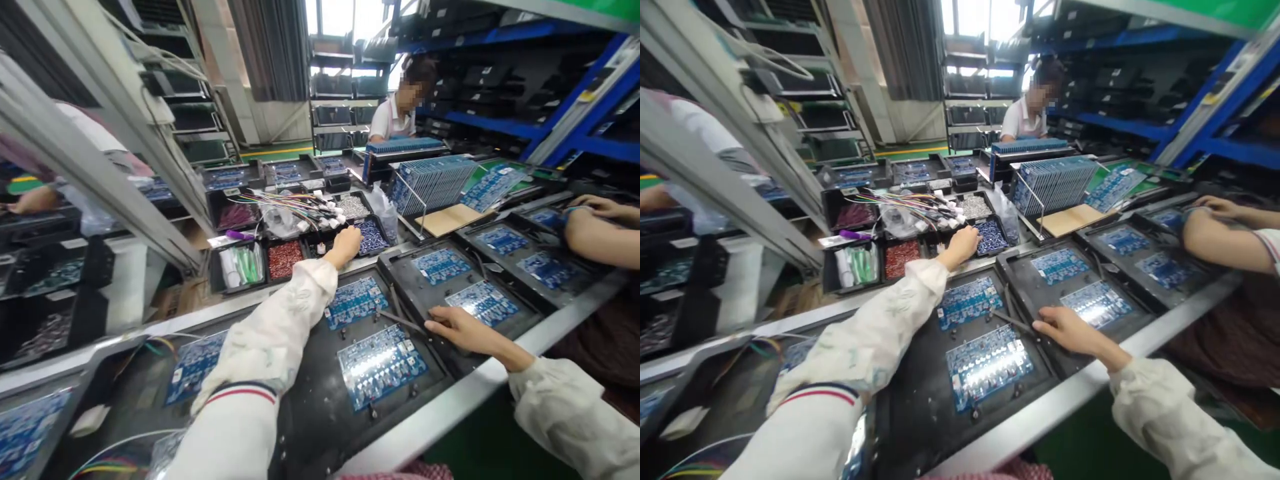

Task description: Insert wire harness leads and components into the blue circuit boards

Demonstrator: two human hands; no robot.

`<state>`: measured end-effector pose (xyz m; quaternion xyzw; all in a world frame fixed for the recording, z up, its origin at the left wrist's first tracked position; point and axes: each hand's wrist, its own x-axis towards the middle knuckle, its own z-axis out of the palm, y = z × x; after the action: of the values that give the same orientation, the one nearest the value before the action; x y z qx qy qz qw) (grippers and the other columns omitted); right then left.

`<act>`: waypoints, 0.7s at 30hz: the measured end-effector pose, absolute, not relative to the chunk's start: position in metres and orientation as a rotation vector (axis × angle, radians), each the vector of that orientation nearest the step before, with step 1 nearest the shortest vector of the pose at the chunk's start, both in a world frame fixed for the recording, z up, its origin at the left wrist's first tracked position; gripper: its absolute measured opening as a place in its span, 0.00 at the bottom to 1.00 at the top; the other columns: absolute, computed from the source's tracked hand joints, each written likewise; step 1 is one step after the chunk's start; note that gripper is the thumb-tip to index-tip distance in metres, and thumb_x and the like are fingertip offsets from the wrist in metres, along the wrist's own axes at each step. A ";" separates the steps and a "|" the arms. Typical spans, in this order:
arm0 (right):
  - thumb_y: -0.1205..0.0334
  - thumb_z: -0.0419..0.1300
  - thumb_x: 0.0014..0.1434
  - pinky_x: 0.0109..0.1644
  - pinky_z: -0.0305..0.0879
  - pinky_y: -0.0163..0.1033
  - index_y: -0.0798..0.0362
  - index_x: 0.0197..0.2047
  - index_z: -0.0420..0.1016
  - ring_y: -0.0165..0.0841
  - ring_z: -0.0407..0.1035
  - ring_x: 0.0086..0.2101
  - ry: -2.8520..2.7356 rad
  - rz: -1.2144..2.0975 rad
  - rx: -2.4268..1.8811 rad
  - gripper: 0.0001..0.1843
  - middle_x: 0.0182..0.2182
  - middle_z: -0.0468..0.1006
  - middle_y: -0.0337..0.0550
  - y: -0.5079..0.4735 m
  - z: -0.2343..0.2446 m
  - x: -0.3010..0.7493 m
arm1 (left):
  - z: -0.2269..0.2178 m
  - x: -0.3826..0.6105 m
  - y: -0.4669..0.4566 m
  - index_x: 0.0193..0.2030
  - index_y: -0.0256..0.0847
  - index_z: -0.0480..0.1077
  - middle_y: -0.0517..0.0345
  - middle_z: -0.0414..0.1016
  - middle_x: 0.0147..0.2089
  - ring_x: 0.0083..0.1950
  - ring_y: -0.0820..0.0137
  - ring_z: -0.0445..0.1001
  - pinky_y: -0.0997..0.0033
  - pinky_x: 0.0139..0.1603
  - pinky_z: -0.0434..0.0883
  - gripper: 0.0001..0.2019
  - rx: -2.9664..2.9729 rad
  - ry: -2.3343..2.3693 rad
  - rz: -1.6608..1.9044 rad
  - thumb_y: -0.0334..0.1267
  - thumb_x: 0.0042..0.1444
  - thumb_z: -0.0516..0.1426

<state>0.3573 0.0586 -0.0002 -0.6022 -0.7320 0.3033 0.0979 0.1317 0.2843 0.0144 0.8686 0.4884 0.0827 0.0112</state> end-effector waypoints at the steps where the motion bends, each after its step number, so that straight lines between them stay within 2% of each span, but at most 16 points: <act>1: 0.46 0.49 0.59 0.27 0.51 0.34 0.52 0.23 0.58 0.28 0.57 0.21 -2.126 0.997 -1.745 0.20 0.18 0.60 0.33 0.059 0.001 0.356 | 0.015 0.143 0.290 0.49 0.29 0.67 0.36 0.69 0.48 0.50 0.59 0.70 0.64 0.45 0.66 0.18 2.732 1.507 0.266 0.39 0.63 0.44; 5: 0.47 0.52 0.57 0.29 0.56 0.34 0.54 0.31 0.67 0.29 0.60 0.25 -1.938 1.351 -1.590 0.17 0.23 0.66 0.35 0.060 0.007 0.356 | 0.012 0.174 0.305 0.46 0.26 0.68 0.32 0.68 0.48 0.53 0.53 0.65 0.60 0.48 0.64 0.20 2.821 1.425 0.276 0.43 0.61 0.46; 8: 0.46 0.53 0.56 0.29 0.59 0.34 0.54 0.33 0.68 0.30 0.62 0.26 -1.864 1.424 -1.605 0.18 0.24 0.68 0.37 0.058 0.008 0.358 | 0.003 0.190 0.306 0.47 0.26 0.67 0.31 0.65 0.51 0.55 0.52 0.62 0.59 0.51 0.62 0.23 2.863 1.383 0.298 0.47 0.60 0.47; 10: 0.45 0.53 0.56 0.26 0.59 0.33 0.54 0.33 0.68 0.29 0.62 0.24 -1.829 1.454 -1.642 0.19 0.24 0.68 0.38 0.057 0.006 0.358 | -0.004 0.197 0.306 0.50 0.26 0.65 0.31 0.64 0.51 0.54 0.53 0.64 0.59 0.49 0.63 0.23 2.856 1.401 0.290 0.47 0.61 0.46; 13: 0.46 0.54 0.55 0.21 0.57 0.32 0.53 0.31 0.67 0.28 0.60 0.21 -1.783 1.481 -1.669 0.17 0.22 0.67 0.37 0.057 0.004 0.358 | -0.012 0.204 0.309 0.52 0.25 0.63 0.31 0.65 0.49 0.49 0.57 0.70 0.62 0.44 0.67 0.19 2.823 1.441 0.234 0.37 0.63 0.42; 16: 0.47 0.54 0.56 0.17 0.54 0.30 0.52 0.29 0.63 0.26 0.57 0.18 -1.766 1.493 -1.664 0.16 0.19 0.63 0.33 0.057 0.003 0.356 | -0.010 0.206 0.319 0.49 0.25 0.66 0.33 0.68 0.46 0.48 0.60 0.72 0.65 0.44 0.68 0.17 2.816 1.418 0.163 0.27 0.61 0.41; 19: 0.48 0.51 0.58 0.16 0.52 0.30 0.51 0.28 0.59 0.25 0.57 0.16 -1.779 1.488 -1.673 0.16 0.18 0.59 0.31 0.055 0.004 0.350 | 0.000 0.203 0.332 0.47 0.26 0.68 0.35 0.70 0.44 0.49 0.60 0.72 0.65 0.45 0.68 0.16 2.811 1.400 0.125 0.25 0.60 0.42; 21: 0.49 0.51 0.58 0.17 0.51 0.30 0.51 0.26 0.55 0.24 0.56 0.15 -1.807 1.457 -1.688 0.16 0.17 0.57 0.30 0.054 0.007 0.343 | 0.006 0.200 0.338 0.47 0.26 0.68 0.34 0.70 0.45 0.49 0.59 0.72 0.63 0.46 0.68 0.16 2.805 1.402 0.121 0.26 0.61 0.42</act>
<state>0.3431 0.0541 0.0067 -0.5828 -0.6237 0.5030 0.1354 0.2001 0.3383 0.0059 0.8938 0.4468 0.0385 0.0015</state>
